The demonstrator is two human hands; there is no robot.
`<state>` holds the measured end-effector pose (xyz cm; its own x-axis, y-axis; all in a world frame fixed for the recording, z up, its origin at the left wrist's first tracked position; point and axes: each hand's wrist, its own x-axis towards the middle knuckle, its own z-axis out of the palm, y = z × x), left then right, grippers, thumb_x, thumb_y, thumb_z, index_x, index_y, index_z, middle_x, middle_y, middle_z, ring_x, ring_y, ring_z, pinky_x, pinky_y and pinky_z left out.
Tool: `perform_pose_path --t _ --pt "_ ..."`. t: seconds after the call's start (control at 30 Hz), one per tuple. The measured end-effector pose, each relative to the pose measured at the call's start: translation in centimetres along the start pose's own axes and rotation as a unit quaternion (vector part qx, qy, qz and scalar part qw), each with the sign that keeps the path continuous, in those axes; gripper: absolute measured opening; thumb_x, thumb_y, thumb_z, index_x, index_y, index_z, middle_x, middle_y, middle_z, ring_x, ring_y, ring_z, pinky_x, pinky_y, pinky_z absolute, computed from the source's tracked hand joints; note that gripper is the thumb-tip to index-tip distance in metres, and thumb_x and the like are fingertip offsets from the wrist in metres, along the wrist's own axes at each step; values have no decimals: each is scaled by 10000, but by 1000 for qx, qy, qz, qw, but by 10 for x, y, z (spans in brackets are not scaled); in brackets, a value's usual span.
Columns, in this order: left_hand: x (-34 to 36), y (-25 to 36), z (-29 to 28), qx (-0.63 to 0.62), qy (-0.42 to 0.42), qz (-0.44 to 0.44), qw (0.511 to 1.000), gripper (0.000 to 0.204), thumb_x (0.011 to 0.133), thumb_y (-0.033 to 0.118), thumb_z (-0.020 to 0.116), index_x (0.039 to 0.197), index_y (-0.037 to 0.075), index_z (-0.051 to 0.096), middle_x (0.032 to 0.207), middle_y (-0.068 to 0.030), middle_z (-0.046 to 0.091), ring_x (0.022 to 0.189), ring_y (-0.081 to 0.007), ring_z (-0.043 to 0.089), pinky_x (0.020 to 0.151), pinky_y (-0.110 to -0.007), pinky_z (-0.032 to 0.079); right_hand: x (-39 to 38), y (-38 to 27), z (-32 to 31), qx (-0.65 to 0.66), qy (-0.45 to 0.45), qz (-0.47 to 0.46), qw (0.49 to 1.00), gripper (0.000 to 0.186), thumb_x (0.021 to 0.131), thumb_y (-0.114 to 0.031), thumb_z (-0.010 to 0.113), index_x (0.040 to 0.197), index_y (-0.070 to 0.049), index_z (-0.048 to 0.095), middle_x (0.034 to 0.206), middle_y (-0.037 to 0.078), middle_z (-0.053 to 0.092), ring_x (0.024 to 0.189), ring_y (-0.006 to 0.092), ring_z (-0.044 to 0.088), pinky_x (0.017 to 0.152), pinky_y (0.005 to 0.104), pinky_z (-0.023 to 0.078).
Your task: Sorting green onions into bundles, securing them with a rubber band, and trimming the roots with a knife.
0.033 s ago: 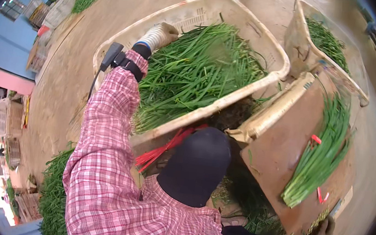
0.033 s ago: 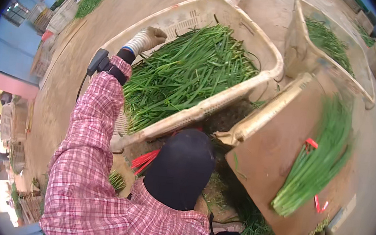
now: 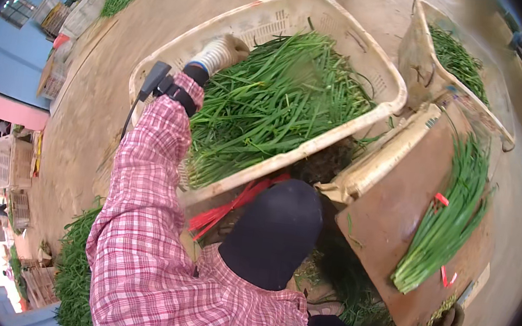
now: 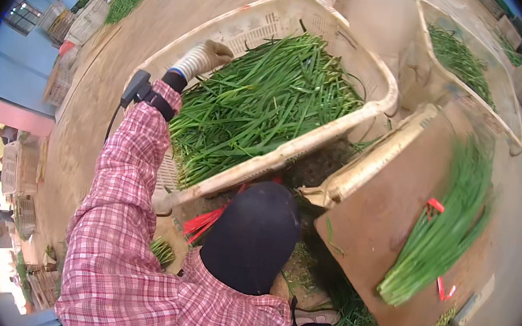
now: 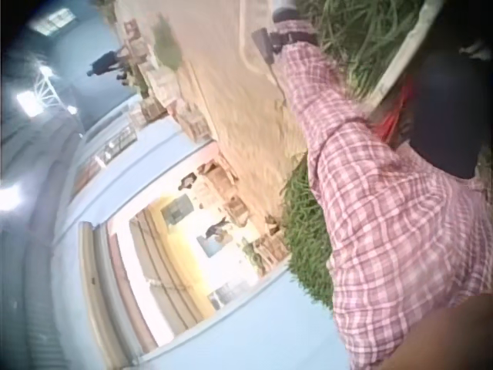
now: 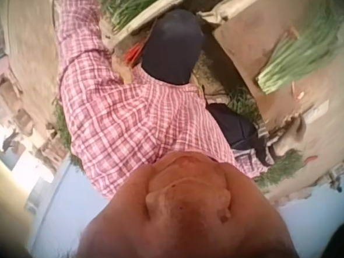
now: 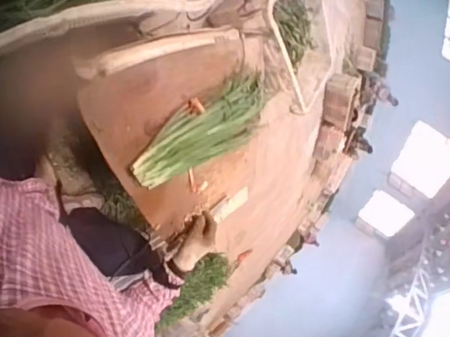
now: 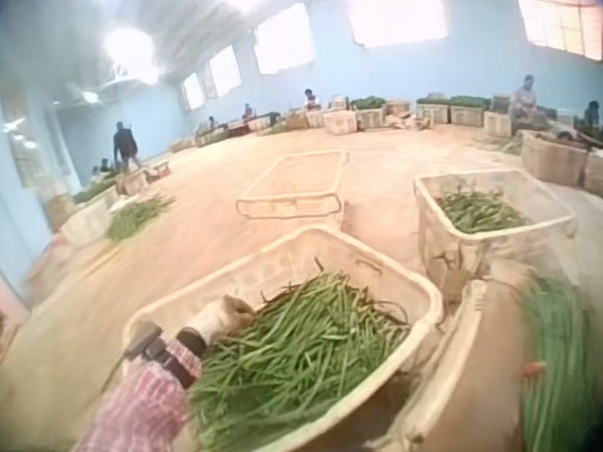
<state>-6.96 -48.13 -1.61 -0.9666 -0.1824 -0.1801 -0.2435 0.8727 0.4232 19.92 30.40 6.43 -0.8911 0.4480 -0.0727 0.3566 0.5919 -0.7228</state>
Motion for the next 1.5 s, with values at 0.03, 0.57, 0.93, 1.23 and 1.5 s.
perform_pose_path --t 0.03,0.57,0.93,1.23,1.5 --pt "1 -7 18 -28 -5 32 999 249 915 204 709 1130 90 762 1066 -113 767 938 -148 694 887 -318 553 1 -1 3 9 7 1 1000 246 1022 -229 590 1181 -55 660 803 -18 574 593 50 481 511 211 377" --pt "92 -14 62 -142 265 121 946 340 911 254 717 1155 19 687 1097 -201 703 1010 -321 683 889 -406 533 8 -40 56 27 -13 12 999 270 1020 -230 616 1214 -43 635 836 12 608 595 76 564 475 219 411" --pt "228 88 138 -21 -24 -32 999 1538 571 724 850 1608 43 -59 1583 -302 320 1475 -402 337 1216 -386 294 -30 -87 67 -96 2 77 992 247 992 -86 624 1210 2 697 883 66 691 694 119 608 633 263 504" --pt "216 114 119 61 -72 90 991 997 587 544 912 1362 18 570 1354 -219 621 1284 -343 582 1080 -420 457 -5 -129 94 -72 -1 12 997 197 1025 -156 563 1134 -16 649 757 35 603 551 88 551 472 255 427" --pt "188 84 92 -151 -118 139 972 949 585 472 940 1328 -11 600 1227 -207 688 1133 -299 649 984 -372 504 40 -285 165 -72 -106 -210 969 153 924 -26 647 1067 14 681 840 39 655 720 84 607 630 220 494"
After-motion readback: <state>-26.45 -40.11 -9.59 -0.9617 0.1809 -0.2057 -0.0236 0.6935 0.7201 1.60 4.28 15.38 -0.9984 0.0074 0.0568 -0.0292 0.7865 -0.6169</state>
